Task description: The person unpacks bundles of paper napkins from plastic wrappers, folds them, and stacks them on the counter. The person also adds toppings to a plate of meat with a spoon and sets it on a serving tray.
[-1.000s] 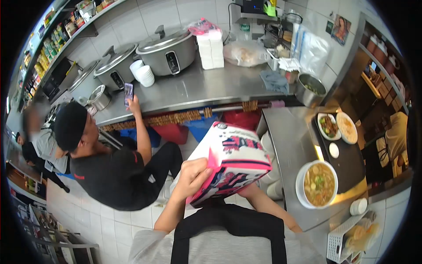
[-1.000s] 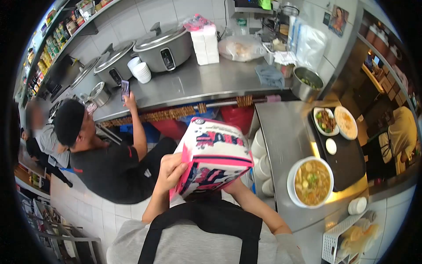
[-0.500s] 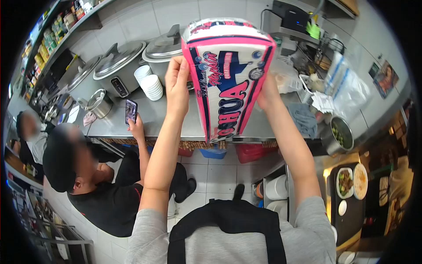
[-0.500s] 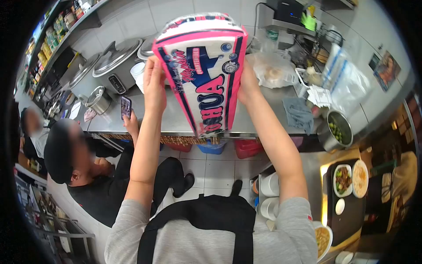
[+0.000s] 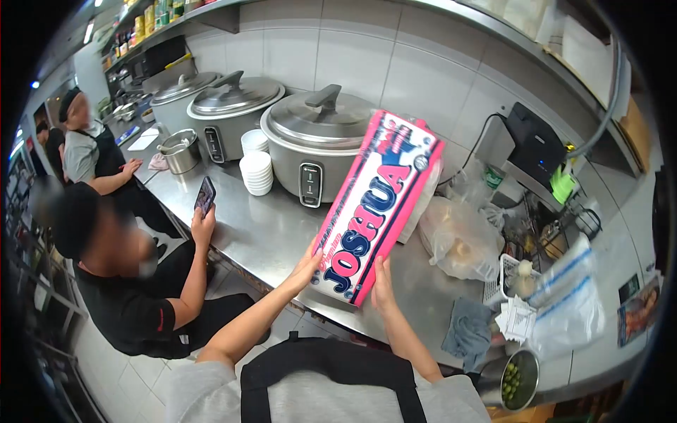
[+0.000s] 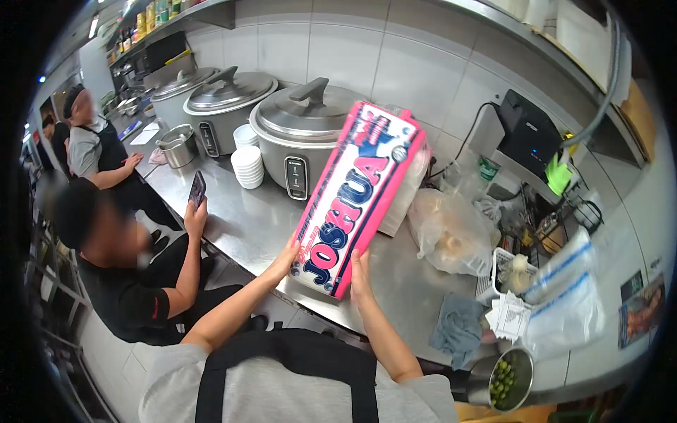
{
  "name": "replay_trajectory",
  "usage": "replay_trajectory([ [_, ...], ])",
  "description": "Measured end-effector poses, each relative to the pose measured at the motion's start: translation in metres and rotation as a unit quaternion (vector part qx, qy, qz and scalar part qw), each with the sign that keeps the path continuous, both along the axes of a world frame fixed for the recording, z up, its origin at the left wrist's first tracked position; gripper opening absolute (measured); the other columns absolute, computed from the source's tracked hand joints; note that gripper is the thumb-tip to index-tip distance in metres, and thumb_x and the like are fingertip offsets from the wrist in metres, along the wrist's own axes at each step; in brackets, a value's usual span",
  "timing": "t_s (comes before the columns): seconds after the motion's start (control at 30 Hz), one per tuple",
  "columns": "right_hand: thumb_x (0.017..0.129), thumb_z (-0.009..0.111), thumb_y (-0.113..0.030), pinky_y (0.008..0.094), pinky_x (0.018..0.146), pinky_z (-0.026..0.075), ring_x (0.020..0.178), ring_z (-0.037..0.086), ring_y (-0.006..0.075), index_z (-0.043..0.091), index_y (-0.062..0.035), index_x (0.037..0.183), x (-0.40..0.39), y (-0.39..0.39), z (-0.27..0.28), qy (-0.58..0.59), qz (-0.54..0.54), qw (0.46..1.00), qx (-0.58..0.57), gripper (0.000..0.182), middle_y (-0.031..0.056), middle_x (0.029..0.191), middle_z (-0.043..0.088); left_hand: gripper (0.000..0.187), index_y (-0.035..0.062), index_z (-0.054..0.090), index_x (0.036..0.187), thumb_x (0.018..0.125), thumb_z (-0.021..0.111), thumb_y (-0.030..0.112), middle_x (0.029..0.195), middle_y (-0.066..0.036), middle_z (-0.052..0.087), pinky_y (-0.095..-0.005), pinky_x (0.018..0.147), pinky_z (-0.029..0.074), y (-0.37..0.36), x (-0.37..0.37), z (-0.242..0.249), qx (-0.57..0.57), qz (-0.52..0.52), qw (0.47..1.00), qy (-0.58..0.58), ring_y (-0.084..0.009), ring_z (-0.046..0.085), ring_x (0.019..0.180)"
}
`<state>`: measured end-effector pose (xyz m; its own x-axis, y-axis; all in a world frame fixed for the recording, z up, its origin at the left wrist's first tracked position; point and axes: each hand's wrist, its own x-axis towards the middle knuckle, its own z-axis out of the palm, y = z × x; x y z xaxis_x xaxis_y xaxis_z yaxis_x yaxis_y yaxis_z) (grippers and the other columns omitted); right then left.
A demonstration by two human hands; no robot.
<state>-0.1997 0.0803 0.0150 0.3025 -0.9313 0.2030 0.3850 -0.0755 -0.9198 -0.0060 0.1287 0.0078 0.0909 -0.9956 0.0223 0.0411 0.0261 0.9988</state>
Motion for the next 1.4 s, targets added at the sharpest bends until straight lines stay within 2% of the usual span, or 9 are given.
replay_trajectory([
  [0.2, 0.082, 0.056, -0.017, 0.0380, 0.107, 0.014, 0.131, 0.017, 0.0288, 0.012, -0.0018, 0.138, -0.001, 0.002, -0.025, 0.096, -0.015, 0.984, -0.150, 0.073, 0.0193, 0.141, 0.017, 0.059, 0.0020, 0.027, 0.135, 0.091, 0.040, 0.039, 0.130, -0.017, 0.040, -0.0321, 0.101, 0.025, 0.009, -0.009, -0.030, -0.004, 0.132, 0.990, -0.044, -0.0237, 0.037, 0.121],
  [0.33, 0.075, 0.057, -0.006, 0.0412, 0.109, 0.006, 0.135, 0.001, 0.0374, 0.003, -0.0022, 0.140, -0.006, 0.019, 0.001, 0.215, 0.030, 0.941, -0.259, 0.084, 0.0241, 0.144, 0.002, 0.069, 0.0013, 0.033, 0.132, 0.087, 0.042, 0.052, 0.090, -0.005, 0.049, -0.0254, 0.063, 0.038, 0.024, 0.004, -0.057, -0.104, 0.206, 0.969, -0.086, -0.0116, 0.044, 0.071],
  [0.57, 0.073, 0.060, -0.007, 0.0375, 0.108, 0.015, 0.133, 0.016, 0.0337, 0.009, -0.0007, 0.139, 0.017, -0.061, 0.005, 0.238, 0.092, 0.898, -0.357, 0.083, 0.0220, 0.143, 0.015, 0.062, -0.0015, 0.034, 0.126, 0.084, 0.053, 0.041, 0.105, -0.010, 0.049, -0.0311, 0.079, 0.041, -0.005, 0.023, -0.067, -0.164, 0.314, 0.920, -0.167, -0.0197, 0.049, 0.090],
  [0.73, 0.075, 0.060, -0.005, 0.0372, 0.104, 0.026, 0.127, 0.031, 0.0331, 0.015, -0.0013, 0.138, 0.033, -0.098, -0.012, 0.302, 0.141, 0.887, -0.320, 0.078, 0.0223, 0.138, 0.027, 0.058, 0.0021, 0.019, 0.137, 0.091, 0.045, 0.026, 0.124, -0.013, 0.044, -0.0312, 0.091, 0.037, -0.023, 0.038, -0.071, -0.111, 0.184, 0.976, -0.034, -0.0201, 0.046, 0.108],
  [1.03, 0.080, 0.061, -0.016, 0.0330, 0.088, 0.040, 0.105, 0.049, 0.0224, 0.036, 0.0009, 0.126, 0.037, -0.127, -0.006, 0.298, 0.183, 0.906, -0.237, 0.055, 0.0166, 0.112, 0.051, 0.063, 0.0025, 0.020, 0.137, 0.091, 0.044, 0.038, 0.126, -0.016, 0.042, -0.0318, 0.093, 0.037, -0.043, 0.054, -0.062, -0.052, 0.196, 0.974, -0.102, -0.0219, 0.047, 0.108],
  [1.1, 0.085, 0.057, -0.026, 0.0298, 0.082, 0.042, 0.100, 0.051, 0.0168, 0.038, -0.0035, 0.124, 0.034, -0.162, -0.014, 0.287, 0.165, 0.913, -0.238, 0.049, 0.0091, 0.108, 0.053, 0.059, 0.0011, 0.027, 0.134, 0.093, 0.036, 0.042, 0.127, -0.015, 0.041, -0.0339, 0.100, 0.029, -0.046, 0.055, -0.042, -0.076, 0.141, 0.983, 0.093, -0.0247, 0.040, 0.116],
  [1.13, 0.087, 0.054, -0.032, 0.0276, 0.078, 0.043, 0.095, 0.052, 0.0136, 0.038, -0.0079, 0.124, 0.041, -0.175, -0.013, 0.278, 0.124, 0.914, -0.268, 0.047, 0.0031, 0.105, 0.052, 0.062, 0.0012, 0.030, 0.133, 0.092, 0.031, 0.049, 0.131, -0.015, 0.038, -0.0336, 0.104, 0.023, -0.044, 0.065, -0.025, -0.098, 0.230, 0.955, -0.157, -0.0243, 0.033, 0.124],
  [1.33, 0.091, 0.037, -0.050, 0.0347, 0.099, 0.031, 0.119, 0.040, 0.0187, 0.028, -0.0107, 0.135, 0.069, -0.158, 0.099, -0.031, 0.182, 0.980, -0.074, 0.060, 0.0053, 0.134, 0.037, 0.082, 0.0146, 0.009, 0.142, 0.083, 0.022, 0.069, 0.148, -0.009, 0.010, -0.0560, 0.103, 0.007, -0.061, 0.081, 0.086, -0.150, 0.232, 0.959, 0.057, -0.0238, 0.011, 0.136],
  [1.4, 0.091, 0.034, -0.051, 0.0347, 0.101, 0.029, 0.121, 0.038, 0.0192, 0.028, -0.0082, 0.135, 0.081, -0.154, 0.114, -0.109, 0.187, 0.976, -0.033, 0.061, 0.0058, 0.135, 0.037, 0.077, 0.0134, 0.012, 0.142, 0.086, 0.021, 0.065, 0.146, -0.008, 0.017, -0.0462, 0.106, 0.012, -0.067, 0.073, 0.113, -0.177, 0.210, 0.961, 0.026, -0.0212, 0.016, 0.134],
])
